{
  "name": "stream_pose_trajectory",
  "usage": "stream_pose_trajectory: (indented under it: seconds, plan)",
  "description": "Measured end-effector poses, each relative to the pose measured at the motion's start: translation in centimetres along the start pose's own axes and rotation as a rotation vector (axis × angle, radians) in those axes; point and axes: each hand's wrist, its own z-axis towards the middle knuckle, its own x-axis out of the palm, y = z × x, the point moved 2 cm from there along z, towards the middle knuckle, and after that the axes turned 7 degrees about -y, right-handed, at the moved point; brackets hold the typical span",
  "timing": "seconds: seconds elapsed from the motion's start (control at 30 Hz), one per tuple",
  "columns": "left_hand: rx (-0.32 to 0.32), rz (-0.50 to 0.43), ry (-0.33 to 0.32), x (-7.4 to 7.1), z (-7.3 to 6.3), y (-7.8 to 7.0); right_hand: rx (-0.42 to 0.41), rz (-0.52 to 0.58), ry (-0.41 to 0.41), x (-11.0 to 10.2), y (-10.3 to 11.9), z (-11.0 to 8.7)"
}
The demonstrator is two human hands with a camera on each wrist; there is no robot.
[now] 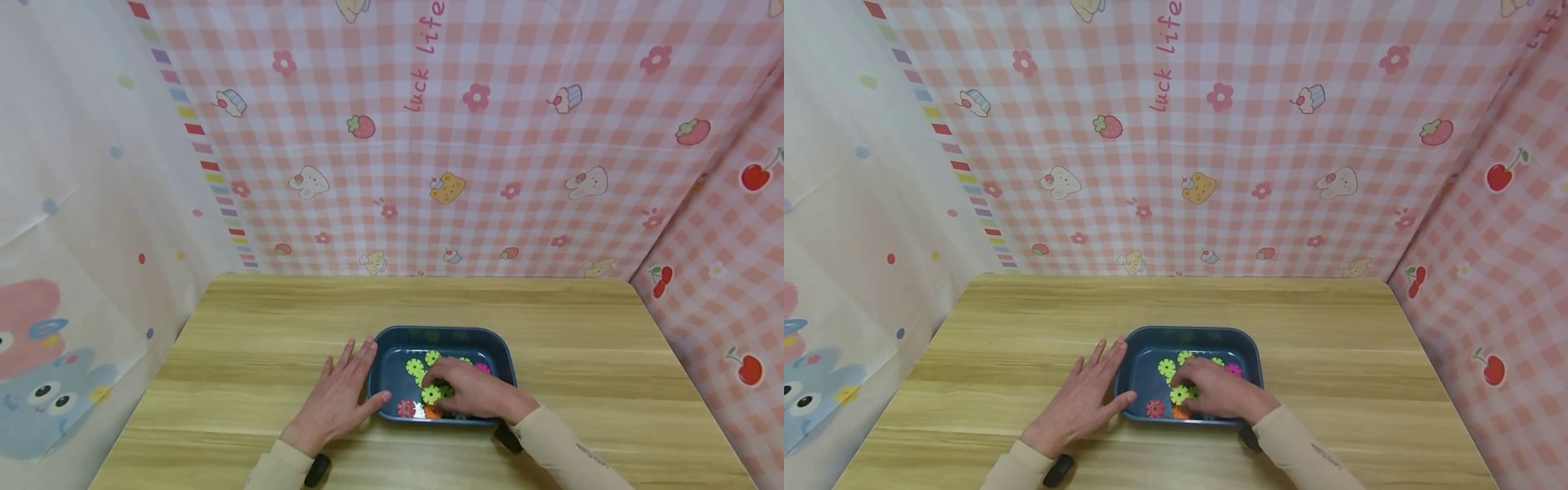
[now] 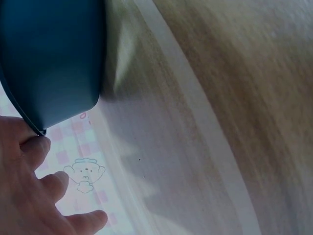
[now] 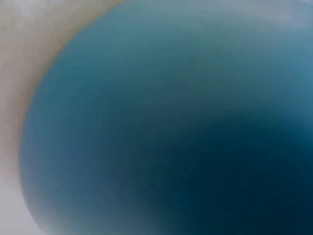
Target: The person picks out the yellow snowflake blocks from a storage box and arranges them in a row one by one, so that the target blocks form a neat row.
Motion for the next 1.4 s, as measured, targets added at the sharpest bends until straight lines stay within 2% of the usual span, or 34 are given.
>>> stream_pose_trajectory:
  seconds: [0.37,0.67,1.0,1.27,1.4]
  plan:
    - [0.001,-0.008,-0.012,0.1,0.0,-0.1,-0.033,-0.005,-0.138,-1.7,1.0,-2.1]
    - [-0.008,0.009,-0.013,0.3,0.2,-0.1,-0.055,-0.023,-0.210,-2.2,1.9,-4.1]
    - [-0.010,0.012,-0.016,0.3,0.1,-0.2,-0.031,-0.038,-0.253,-2.4,2.8,-6.2]
    - [-0.006,0.028,-0.023,0.3,0.1,-0.2,-0.078,-0.021,-0.332,-3.1,2.6,-7.9]
    - [-0.011,0.024,-0.019,0.3,0.1,-0.2,-0.050,-0.023,-0.356,-3.5,2.3,-9.0]
